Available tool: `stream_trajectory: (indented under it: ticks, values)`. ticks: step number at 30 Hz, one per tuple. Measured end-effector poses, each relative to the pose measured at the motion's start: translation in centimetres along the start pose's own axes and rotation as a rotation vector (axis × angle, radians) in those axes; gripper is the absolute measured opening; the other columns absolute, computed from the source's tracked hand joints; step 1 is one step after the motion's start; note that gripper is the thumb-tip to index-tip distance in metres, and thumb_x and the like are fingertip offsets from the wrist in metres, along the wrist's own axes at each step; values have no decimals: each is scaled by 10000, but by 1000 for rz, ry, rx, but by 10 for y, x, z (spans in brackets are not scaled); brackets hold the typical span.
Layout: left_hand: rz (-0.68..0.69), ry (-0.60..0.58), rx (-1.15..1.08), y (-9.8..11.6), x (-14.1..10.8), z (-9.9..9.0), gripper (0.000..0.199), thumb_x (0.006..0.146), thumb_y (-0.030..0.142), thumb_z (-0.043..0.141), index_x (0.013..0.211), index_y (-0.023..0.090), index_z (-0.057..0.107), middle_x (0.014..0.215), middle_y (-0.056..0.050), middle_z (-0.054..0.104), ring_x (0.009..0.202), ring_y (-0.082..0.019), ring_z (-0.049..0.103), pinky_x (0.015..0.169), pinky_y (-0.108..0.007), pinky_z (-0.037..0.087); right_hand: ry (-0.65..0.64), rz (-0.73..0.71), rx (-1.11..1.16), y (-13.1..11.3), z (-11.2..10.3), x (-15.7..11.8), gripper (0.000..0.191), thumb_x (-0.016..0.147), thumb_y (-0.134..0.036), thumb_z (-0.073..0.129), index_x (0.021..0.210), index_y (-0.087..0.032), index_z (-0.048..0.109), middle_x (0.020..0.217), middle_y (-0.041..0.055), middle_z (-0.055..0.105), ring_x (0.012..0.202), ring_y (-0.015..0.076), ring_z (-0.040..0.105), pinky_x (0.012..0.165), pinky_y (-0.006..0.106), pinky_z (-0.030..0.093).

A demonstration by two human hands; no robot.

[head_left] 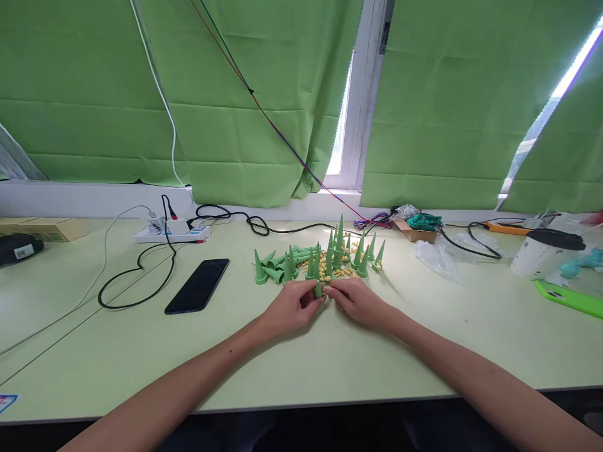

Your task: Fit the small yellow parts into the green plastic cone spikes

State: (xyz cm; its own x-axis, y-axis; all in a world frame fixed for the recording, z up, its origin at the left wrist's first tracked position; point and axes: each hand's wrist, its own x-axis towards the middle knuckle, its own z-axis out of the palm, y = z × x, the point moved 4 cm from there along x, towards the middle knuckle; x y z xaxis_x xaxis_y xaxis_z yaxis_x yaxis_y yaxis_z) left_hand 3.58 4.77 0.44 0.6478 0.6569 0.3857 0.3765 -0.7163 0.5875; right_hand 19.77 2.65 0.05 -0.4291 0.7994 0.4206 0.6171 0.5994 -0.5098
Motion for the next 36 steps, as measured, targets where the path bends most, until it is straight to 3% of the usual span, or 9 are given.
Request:
stream_trajectory:
  ticks: [7,15,20,26,33,36]
  values:
    - [-46,65,16,-1,0,-2,185,894,296,560,784,155,608,562,48,443,523,-97,389,516,-236,307,44,36,11,-1,-2,0,354,1035,-305,380,696,-207,351,611,-42,399,571,123,343,577,267,269]
    - [47,59,62,1,-1,0,159,923,249,543,892,157,669,601,35,517,546,-101,422,551,-233,346,30,21,20,1,0,-1,351,1032,-280,360,692,-200,388,607,-34,430,568,123,363,587,267,285]
    - [119,79,77,1,-2,0,160,919,191,550,1009,174,681,759,4,649,570,-91,462,586,-227,377,26,72,66,1,1,-1,408,1033,-278,346,637,-192,401,576,-29,459,552,117,405,586,261,306]
    - [101,93,85,2,0,-3,184,901,155,547,1021,172,685,736,2,634,591,-99,489,600,-226,390,60,89,95,3,2,0,392,1035,-309,364,682,-192,487,586,-32,480,564,120,427,595,260,318]
    - [27,133,-53,3,0,-6,332,880,152,537,1208,200,534,813,23,576,536,-69,463,531,-202,381,204,107,118,-1,-6,-1,388,1030,-350,377,678,-198,437,598,-32,467,562,119,398,572,264,303]
    - [-46,184,-157,0,1,-7,237,913,234,526,1143,206,476,900,7,564,519,-60,455,489,-202,361,256,100,161,-3,-9,-1,401,1030,-379,378,669,-207,402,573,-41,428,540,116,375,553,262,301]
